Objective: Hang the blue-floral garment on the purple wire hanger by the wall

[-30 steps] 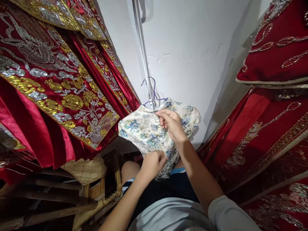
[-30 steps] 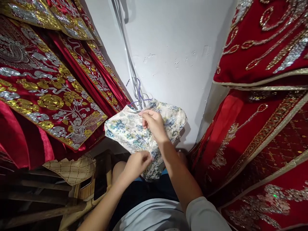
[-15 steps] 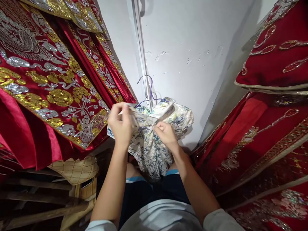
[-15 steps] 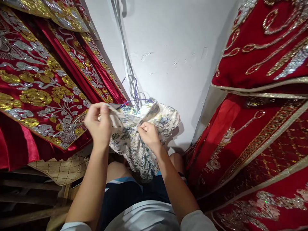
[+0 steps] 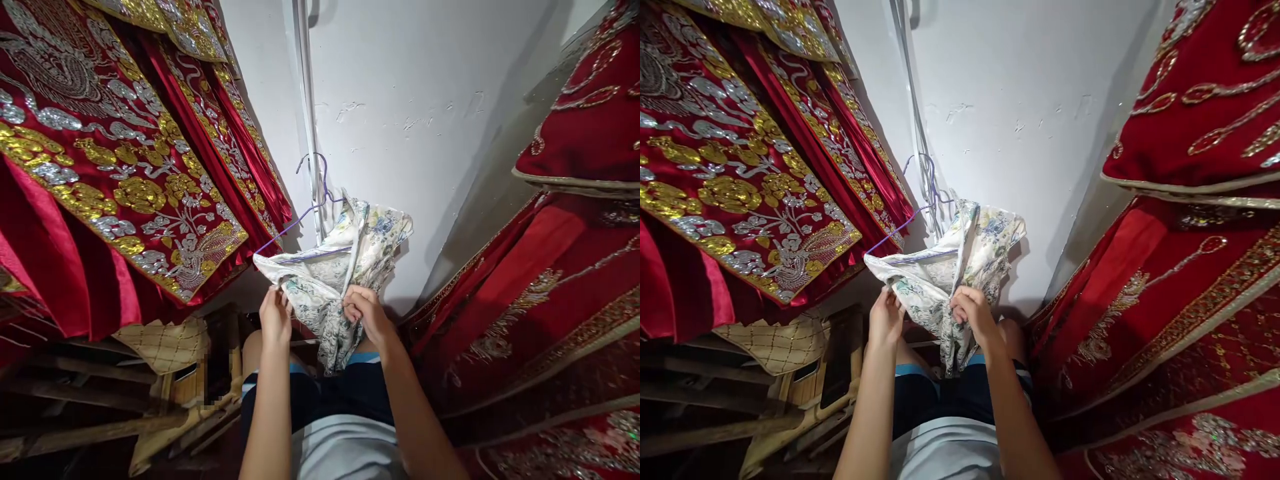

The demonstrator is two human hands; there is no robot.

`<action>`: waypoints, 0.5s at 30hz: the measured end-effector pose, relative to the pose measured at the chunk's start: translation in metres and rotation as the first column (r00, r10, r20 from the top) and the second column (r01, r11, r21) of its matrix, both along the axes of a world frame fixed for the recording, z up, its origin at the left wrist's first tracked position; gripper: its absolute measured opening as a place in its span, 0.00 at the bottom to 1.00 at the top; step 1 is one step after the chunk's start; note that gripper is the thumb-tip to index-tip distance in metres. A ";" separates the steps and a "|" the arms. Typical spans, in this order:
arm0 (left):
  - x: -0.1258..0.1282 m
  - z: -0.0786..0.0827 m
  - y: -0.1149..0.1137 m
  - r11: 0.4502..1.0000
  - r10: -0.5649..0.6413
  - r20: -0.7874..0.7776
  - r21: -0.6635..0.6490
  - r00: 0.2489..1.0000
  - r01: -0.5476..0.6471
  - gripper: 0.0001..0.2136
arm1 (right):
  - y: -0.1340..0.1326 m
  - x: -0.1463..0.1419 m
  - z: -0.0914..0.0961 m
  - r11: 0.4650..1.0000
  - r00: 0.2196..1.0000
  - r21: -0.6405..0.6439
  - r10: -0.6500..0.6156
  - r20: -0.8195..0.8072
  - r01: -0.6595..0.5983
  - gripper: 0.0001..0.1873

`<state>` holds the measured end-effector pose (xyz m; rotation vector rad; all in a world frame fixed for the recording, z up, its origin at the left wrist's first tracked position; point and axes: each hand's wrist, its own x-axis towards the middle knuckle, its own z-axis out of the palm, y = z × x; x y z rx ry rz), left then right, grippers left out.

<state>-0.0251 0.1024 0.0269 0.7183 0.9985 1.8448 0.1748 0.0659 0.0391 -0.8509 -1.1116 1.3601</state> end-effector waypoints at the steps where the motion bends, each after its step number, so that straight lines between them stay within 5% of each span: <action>1: 0.007 -0.005 -0.003 1.000 0.011 -0.027 -0.017 1.000 -0.011 0.11 | 0.001 0.006 0.000 1.000 1.000 -0.008 -0.008 0.018 0.008 0.09; 6: 0.004 -0.004 -0.009 0.996 0.085 -0.274 -0.015 0.958 -0.093 0.10 | 0.001 0.037 -0.003 0.999 0.994 -0.019 0.030 0.102 -0.028 0.09; 10: -0.013 0.002 -0.017 0.999 -0.009 -0.514 -0.039 0.858 -0.013 0.09 | 0.002 0.049 -0.014 0.999 0.983 -0.043 0.027 0.184 -0.020 0.10; 15: -0.016 0.008 -0.027 0.999 -0.031 -0.597 -0.034 0.801 0.014 0.10 | 0.004 0.057 -0.031 0.986 0.905 -0.159 0.106 0.412 -0.043 0.12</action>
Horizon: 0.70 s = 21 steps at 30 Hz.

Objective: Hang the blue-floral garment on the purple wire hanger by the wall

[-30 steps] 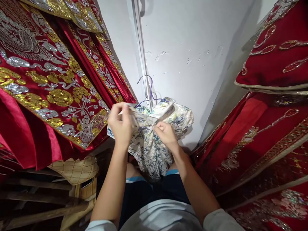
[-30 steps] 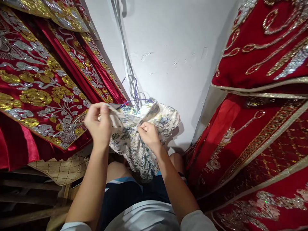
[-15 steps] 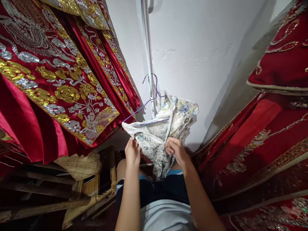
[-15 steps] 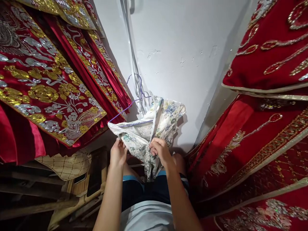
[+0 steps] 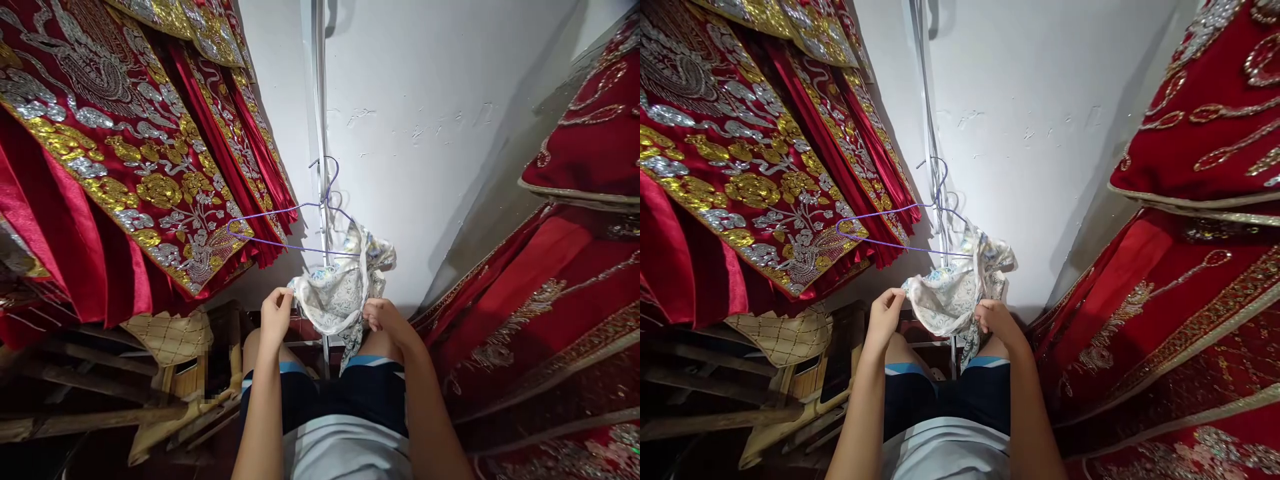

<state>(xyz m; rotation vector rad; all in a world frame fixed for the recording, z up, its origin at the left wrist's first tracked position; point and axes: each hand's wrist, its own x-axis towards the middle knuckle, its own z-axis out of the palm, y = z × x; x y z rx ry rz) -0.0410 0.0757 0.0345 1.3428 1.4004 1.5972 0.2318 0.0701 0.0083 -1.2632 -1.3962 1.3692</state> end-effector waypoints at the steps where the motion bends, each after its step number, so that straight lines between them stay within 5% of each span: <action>1: 0.003 0.003 -0.002 1.000 -0.016 0.023 0.022 1.000 0.015 0.11 | 0.000 0.001 -0.002 1.000 0.999 -0.015 0.022 0.030 -0.021 0.12; 7: 0.044 0.033 -0.030 0.953 -0.282 0.085 0.138 0.956 0.269 0.13 | -0.005 -0.019 0.008 0.997 0.998 0.060 0.039 0.057 -0.043 0.14; 11: 0.068 0.048 -0.042 0.891 -0.406 -0.067 0.191 0.911 0.411 0.11 | -0.014 -0.057 0.025 0.974 0.937 0.038 0.225 -0.268 -0.223 0.33; 14: 0.060 0.051 -0.037 0.919 -0.301 -0.200 0.202 0.932 0.340 0.11 | -0.016 -0.075 0.034 0.925 0.811 0.031 0.348 -0.469 -0.379 0.42; 17: 0.036 0.046 -0.028 0.942 -0.319 -0.226 0.032 0.920 0.335 0.15 | -0.013 -0.074 0.048 0.855 0.754 0.065 0.487 -0.440 -0.514 0.34; 19: 0.021 0.036 -0.027 0.843 -0.534 -0.172 -0.176 0.828 0.507 0.23 | -0.009 -0.064 0.064 0.811 0.739 0.076 0.563 -0.370 -0.580 0.29; 21: 0.009 0.021 -0.030 0.669 -0.733 -0.140 -0.325 0.666 0.668 0.29 | -0.007 -0.049 0.086 0.789 0.749 0.057 0.600 -0.279 -0.611 0.25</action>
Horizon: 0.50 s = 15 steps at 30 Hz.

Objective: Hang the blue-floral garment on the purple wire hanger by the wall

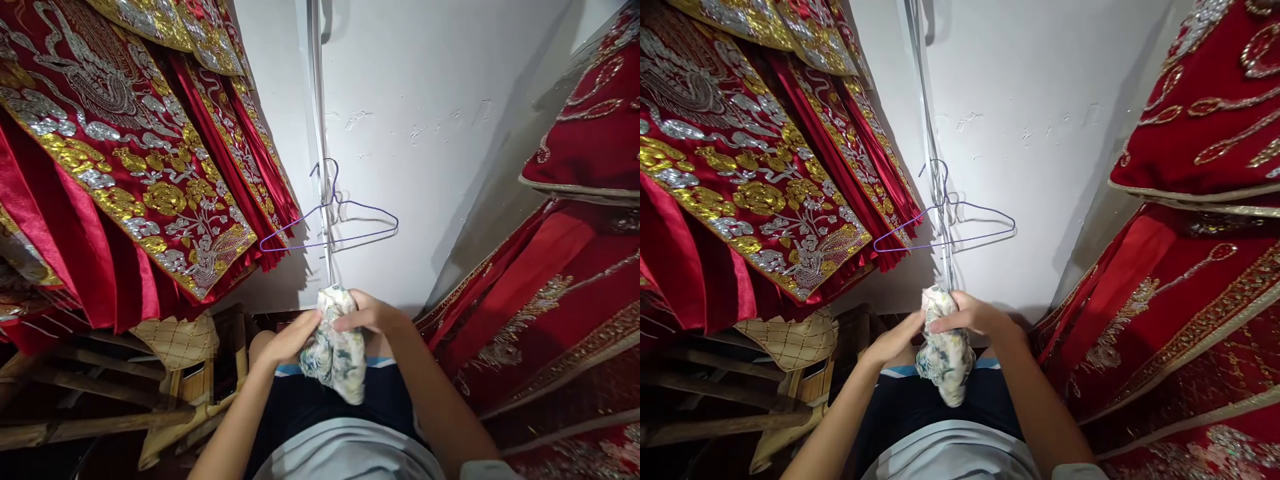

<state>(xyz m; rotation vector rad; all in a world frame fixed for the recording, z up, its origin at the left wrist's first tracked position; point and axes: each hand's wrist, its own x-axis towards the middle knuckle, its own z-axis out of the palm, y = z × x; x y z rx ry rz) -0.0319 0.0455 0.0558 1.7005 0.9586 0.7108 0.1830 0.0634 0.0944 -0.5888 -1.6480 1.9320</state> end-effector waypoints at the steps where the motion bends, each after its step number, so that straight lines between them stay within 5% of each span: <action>1: -0.006 -0.008 -0.002 0.997 -0.082 -0.063 -0.019 0.995 0.081 0.29 | 0.001 0.009 0.012 1.000 0.999 0.023 0.002 0.053 -0.003 0.24; 3: -0.019 -0.024 -0.006 0.990 -0.136 -0.263 -0.005 0.955 0.139 0.27 | 0.004 0.028 0.035 0.995 0.990 0.101 -0.037 0.139 0.022 0.23; 7: -0.057 -0.031 -0.003 0.990 0.070 -0.568 0.143 0.820 0.014 0.20 | 0.023 0.054 0.057 0.891 0.929 0.403 -0.310 0.201 0.210 0.23; 9: -0.077 -0.019 0.001 0.961 0.195 -0.557 0.274 0.807 -0.043 0.19 | 0.043 0.053 0.052 0.753 0.847 0.581 -0.495 0.193 0.308 0.19; 12: -0.097 0.010 0.008 0.882 0.359 -0.510 0.459 0.782 -0.106 0.21 | 0.080 0.038 0.028 0.480 0.692 0.736 -0.722 0.023 0.476 0.16; 13: -0.101 0.020 0.010 0.860 0.400 -0.510 0.496 0.761 -0.120 0.22 | 0.091 0.032 0.018 0.441 0.664 0.747 -0.748 -0.001 0.498 0.16; 15: -0.106 0.035 0.013 0.832 0.453 -0.530 0.541 0.717 -0.125 0.23 | 0.106 0.024 0.001 0.447 0.645 0.741 -0.764 0.024 0.502 0.16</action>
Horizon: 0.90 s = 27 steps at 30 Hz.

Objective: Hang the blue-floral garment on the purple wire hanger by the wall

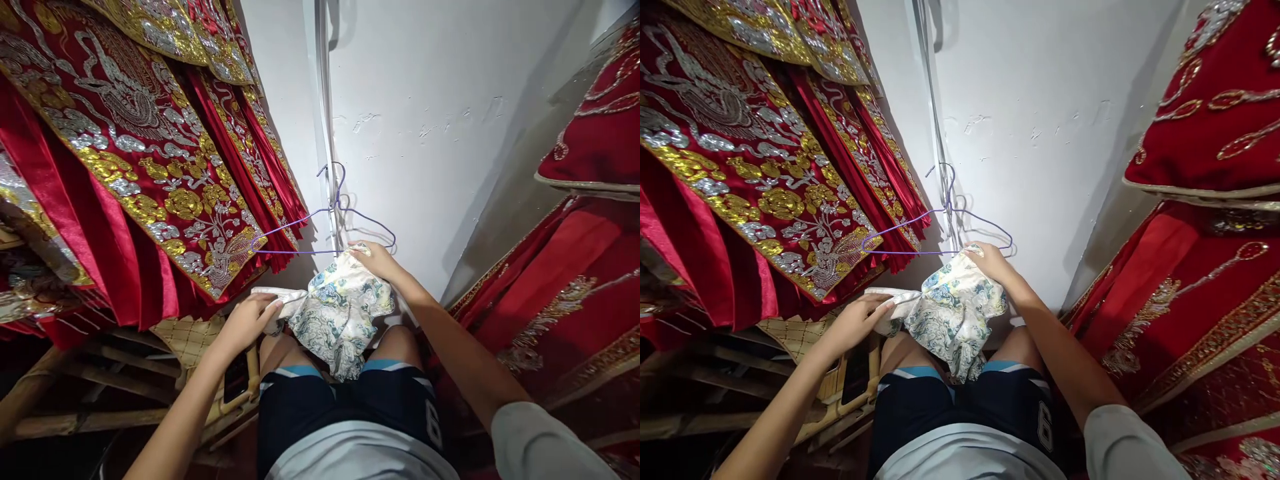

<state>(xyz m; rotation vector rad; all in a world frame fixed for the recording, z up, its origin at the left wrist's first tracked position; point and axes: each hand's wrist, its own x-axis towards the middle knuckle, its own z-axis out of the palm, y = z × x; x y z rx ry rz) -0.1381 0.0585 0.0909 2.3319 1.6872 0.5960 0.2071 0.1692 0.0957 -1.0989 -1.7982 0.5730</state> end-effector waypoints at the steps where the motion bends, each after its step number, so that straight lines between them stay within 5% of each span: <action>1: -0.001 0.006 0.002 1.000 0.011 -0.029 0.021 1.000 -0.010 0.24 | 0.004 -0.001 -0.007 1.000 1.000 -0.029 -0.005 0.010 0.006 0.18; 5: 0.001 0.020 0.010 0.986 -0.046 -0.082 0.154 0.996 0.058 0.20 | -0.003 0.015 -0.016 0.989 0.989 -0.028 -0.143 -0.032 0.142 0.25; 13: 0.041 0.060 0.023 0.897 -0.108 0.140 0.440 0.984 0.036 0.11 | -0.042 0.044 0.011 0.929 0.930 0.029 -0.368 0.005 0.368 0.21; 21: 0.078 0.087 0.064 0.876 -0.140 0.149 0.480 0.979 0.052 0.12 | -0.066 0.044 0.010 0.996 0.994 -0.003 -0.094 -0.049 0.094 0.20; 24: 0.071 0.087 0.073 0.867 -0.160 0.107 0.491 0.981 0.088 0.13 | -0.081 0.067 0.010 0.994 0.998 0.090 -0.054 -0.029 0.056 0.38; 27: 0.068 0.091 0.070 0.876 -0.166 0.100 0.472 0.981 0.100 0.15 | -0.085 0.088 0.015 0.971 0.980 0.135 -0.198 -0.014 0.198 0.53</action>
